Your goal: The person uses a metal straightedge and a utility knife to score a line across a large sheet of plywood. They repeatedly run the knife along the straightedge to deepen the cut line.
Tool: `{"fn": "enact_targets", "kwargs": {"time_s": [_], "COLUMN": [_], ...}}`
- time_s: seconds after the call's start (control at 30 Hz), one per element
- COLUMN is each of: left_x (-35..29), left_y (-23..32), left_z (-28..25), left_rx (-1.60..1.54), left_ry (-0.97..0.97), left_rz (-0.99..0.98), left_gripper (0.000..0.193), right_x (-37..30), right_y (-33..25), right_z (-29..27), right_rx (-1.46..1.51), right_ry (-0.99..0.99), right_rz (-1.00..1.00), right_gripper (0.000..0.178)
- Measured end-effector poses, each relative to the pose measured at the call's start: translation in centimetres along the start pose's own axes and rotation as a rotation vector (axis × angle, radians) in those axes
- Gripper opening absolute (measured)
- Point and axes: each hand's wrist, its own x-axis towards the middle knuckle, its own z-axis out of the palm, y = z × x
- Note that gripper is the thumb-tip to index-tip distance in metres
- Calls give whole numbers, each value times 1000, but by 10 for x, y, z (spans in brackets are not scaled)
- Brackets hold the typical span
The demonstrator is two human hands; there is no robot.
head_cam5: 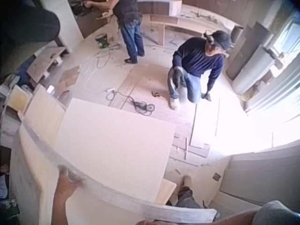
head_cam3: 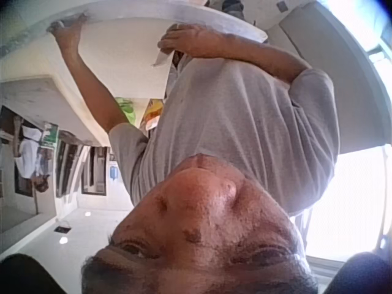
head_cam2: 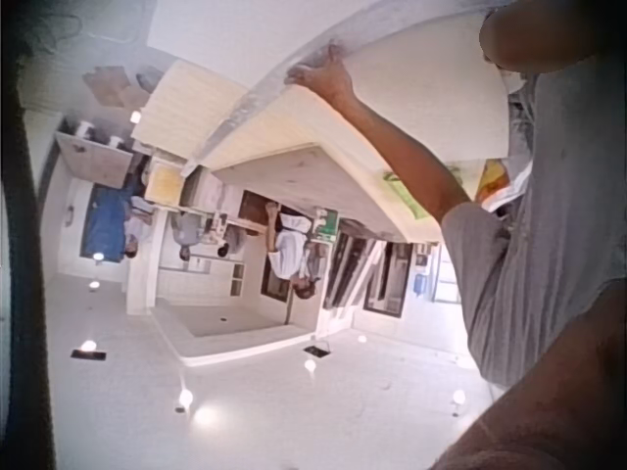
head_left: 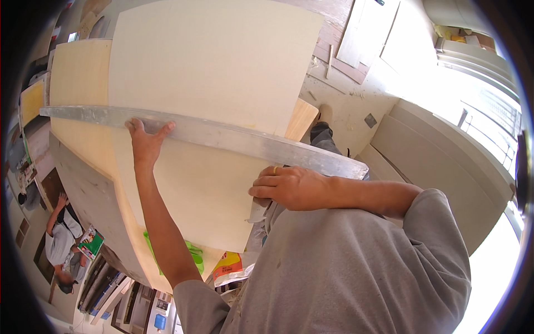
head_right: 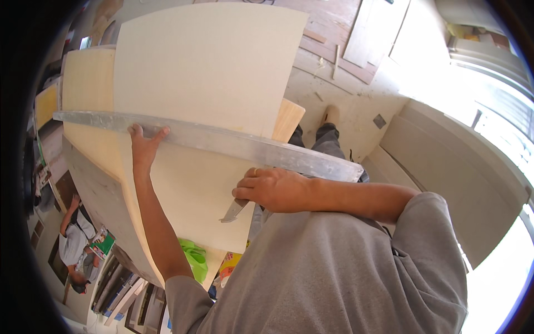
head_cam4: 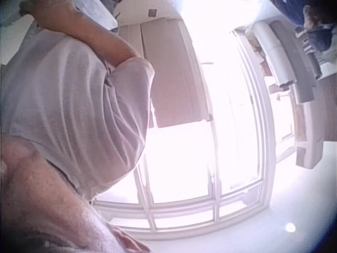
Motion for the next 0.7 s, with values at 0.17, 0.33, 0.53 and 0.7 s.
{"fn": "enact_targets", "kwargs": {"time_s": [0.17,0.33,0.53,0.7], "left_x": [-1,-5,2,-7], "left_y": [6,9,-5,10], "left_z": [-2,-4,7,9], "left_rx": [1,-46,114,-85], "left_ry": [2,7,6,32], "left_rz": [-2,-28,7,-36], "left_gripper": [130,128,131,133], "right_x": [3,22,93,246], "right_y": [1,-11,-15,-42], "right_z": [0,2,-15,8], "right_rx": [71,199,236,155], "right_ry": [27,-61,320,458], "right_rz": [-21,-30,-74,-302], "right_gripper": [34,39,59,50]}}
